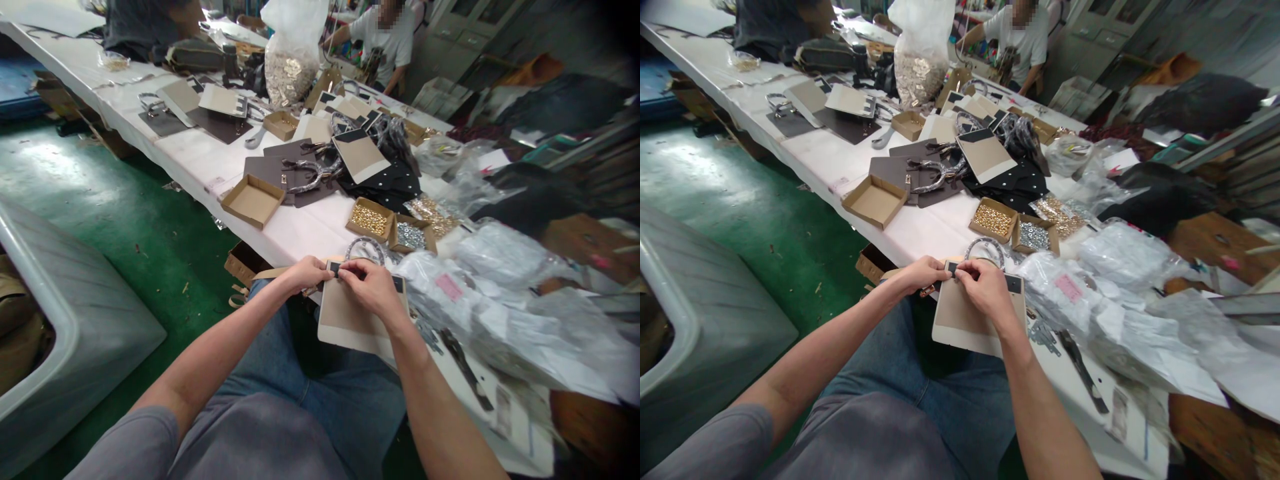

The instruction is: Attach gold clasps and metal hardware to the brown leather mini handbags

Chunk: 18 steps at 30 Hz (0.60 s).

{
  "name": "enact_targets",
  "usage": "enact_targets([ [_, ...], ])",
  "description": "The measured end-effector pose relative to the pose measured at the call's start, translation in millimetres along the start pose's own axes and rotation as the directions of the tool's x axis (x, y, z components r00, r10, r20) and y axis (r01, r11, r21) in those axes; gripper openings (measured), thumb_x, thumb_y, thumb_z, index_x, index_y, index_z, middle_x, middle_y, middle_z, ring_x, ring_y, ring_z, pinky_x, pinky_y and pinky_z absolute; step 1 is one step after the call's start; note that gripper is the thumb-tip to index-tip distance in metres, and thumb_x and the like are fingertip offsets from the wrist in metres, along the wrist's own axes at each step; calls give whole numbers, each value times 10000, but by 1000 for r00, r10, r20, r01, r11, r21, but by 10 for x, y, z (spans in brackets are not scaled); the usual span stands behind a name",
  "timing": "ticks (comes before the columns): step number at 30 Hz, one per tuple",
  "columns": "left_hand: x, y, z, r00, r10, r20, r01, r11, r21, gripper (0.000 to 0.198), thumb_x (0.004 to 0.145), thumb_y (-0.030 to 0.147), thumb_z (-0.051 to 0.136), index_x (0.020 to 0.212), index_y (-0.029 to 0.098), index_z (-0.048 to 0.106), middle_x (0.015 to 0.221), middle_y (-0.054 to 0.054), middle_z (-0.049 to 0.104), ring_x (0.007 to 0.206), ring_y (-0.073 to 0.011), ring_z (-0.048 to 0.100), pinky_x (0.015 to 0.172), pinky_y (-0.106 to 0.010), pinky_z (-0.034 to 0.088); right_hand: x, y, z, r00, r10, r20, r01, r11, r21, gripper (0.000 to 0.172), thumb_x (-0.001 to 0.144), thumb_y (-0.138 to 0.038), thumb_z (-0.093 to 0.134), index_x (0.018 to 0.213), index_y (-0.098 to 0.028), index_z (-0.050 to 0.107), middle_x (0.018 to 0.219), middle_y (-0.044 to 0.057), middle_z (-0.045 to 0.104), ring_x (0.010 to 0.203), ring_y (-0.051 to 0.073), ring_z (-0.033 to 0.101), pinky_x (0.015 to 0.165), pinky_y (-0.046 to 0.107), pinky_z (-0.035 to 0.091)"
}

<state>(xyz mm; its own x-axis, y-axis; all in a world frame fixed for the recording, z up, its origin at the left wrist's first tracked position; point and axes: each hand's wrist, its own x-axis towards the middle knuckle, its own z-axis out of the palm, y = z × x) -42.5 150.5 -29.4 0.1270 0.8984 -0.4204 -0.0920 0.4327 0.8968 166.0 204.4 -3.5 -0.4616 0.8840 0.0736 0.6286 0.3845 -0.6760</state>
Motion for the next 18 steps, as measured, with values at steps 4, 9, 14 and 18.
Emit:
enact_targets([
  [4, -2, -16, -4, 1000, 1, 2, -1, 1000, -8, 385, 952, 210, 834, 634, 151, 624, 550, 29, 570, 468, -68, 436, 484, -204, 319, -14, -23, 15, 1000, 7, 2, -7, 1000, 7, 181, 966, -395, 756, 1006, -258, 868, 982, 56, 870, 842, 268, 766, 818, 415, 571],
  [9, 5, -37, -5, 1000, 9, 2, -9, 1000, 1, 376, 953, 232, 831, 643, 148, 638, 547, 24, 565, 471, -76, 444, 476, -205, 318, -29, -42, 50, 999, 0, -33, 0, 1000, -29, 171, 975, -375, 743, 997, -249, 857, 979, 56, 857, 832, 258, 740, 818, 411, 546],
  [14, 27, -60, -6, 1000, 23, -2, -23, 1000, 16, 383, 962, 210, 794, 631, 156, 608, 549, 26, 547, 467, -74, 431, 470, -206, 303, -65, -37, 91, 998, -40, -57, 37, 998, -48, 160, 994, -358, 732, 1054, -243, 826, 1009, 67, 839, 847, 258, 724, 833, 417, 546],
  [18, 52, -78, -13, 1000, 24, 2, -24, 999, 43, 365, 963, 238, 784, 645, 157, 624, 552, 21, 561, 460, -81, 431, 453, -216, 269, -135, -64, 131, 989, -91, -115, 85, 995, -58, 199, 1027, -367, 729, 1179, -251, 785, 990, 63, 807, 835, 262, 704, 825, 428, 552],
])
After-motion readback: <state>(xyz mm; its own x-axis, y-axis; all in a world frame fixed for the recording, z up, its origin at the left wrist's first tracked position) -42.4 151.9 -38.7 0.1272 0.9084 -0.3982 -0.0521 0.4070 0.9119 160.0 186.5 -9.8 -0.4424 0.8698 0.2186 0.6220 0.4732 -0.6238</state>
